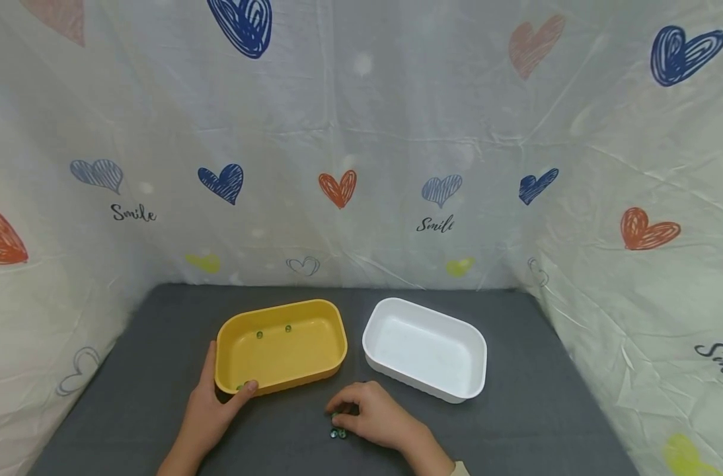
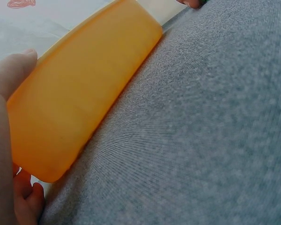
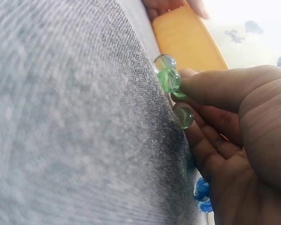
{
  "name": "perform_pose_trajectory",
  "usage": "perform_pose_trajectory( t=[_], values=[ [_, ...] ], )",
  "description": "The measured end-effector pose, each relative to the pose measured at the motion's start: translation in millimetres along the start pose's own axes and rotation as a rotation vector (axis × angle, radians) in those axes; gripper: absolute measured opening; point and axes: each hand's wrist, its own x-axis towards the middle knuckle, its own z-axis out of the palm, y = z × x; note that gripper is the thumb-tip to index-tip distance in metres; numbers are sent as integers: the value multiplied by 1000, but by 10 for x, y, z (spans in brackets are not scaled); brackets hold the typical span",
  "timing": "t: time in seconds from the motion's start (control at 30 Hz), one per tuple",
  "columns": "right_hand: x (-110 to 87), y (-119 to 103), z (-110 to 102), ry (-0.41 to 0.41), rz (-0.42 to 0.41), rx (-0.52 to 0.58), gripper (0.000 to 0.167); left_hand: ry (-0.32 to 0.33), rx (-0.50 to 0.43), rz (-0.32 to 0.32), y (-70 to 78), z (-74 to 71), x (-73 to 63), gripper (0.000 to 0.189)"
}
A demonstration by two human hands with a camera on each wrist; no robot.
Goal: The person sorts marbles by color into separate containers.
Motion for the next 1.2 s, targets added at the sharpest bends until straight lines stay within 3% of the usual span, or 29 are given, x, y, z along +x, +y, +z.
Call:
perform_pose_trajectory(
  t=[0.6, 0.8, 1.2],
  values=[
    [11, -8, 31, 36, 25, 20, 13, -13, -9, -11, 32, -22, -7, 126],
    [8, -21, 4, 63, 13, -21, 12, -19, -4, -21, 40, -9, -6, 126],
    [30, -147, -211, 123, 12, -57, 11, -7, 8, -12, 30, 1, -11, 126]
  ],
)
